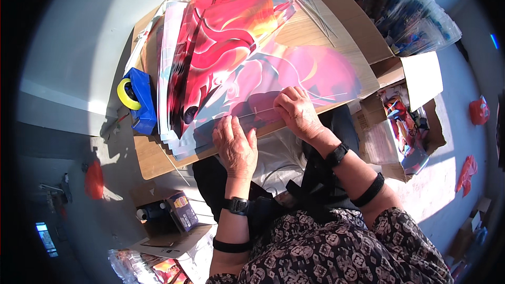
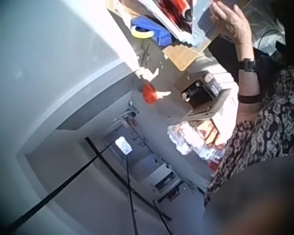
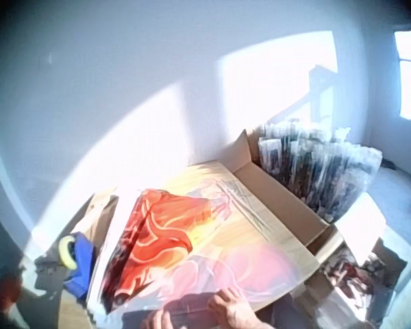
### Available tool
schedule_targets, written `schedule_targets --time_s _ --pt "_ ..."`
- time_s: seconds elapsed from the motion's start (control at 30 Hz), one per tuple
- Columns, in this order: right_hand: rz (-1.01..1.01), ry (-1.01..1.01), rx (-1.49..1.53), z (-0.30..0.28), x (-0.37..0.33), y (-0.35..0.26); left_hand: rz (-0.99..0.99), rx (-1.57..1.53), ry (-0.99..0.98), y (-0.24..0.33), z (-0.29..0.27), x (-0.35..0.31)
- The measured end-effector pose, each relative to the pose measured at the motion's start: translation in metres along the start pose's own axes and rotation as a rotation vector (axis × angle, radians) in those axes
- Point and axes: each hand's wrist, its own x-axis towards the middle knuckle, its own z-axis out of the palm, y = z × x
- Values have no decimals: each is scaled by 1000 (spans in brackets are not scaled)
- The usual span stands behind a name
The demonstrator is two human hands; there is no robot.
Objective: Insert a kite into a plastic sleeve and seal it with tape.
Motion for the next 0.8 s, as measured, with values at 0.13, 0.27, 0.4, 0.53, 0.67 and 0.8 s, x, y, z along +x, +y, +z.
schedule_targets --time_s 0.13,0.27,0.4,0.53,0.67,0.8 --pt "9 -2 15 -5 0 -1 18 12 -7 -2 0 0" --pt "4 20 2 -5 1 -1 32 12 8 -1 -2 0" --pt "11 29 1 -4 -1 2 49 -18 23 0 1 1" --pt "-2 46 13 -1 -2 2 43 -35 38 0 -1 1" --pt "-10 53 14 -3 -1 2 42 -27 40 1 -1 1" --pt "-5 52 13 -3 -2 1 33 -21 38 1 -1 1"
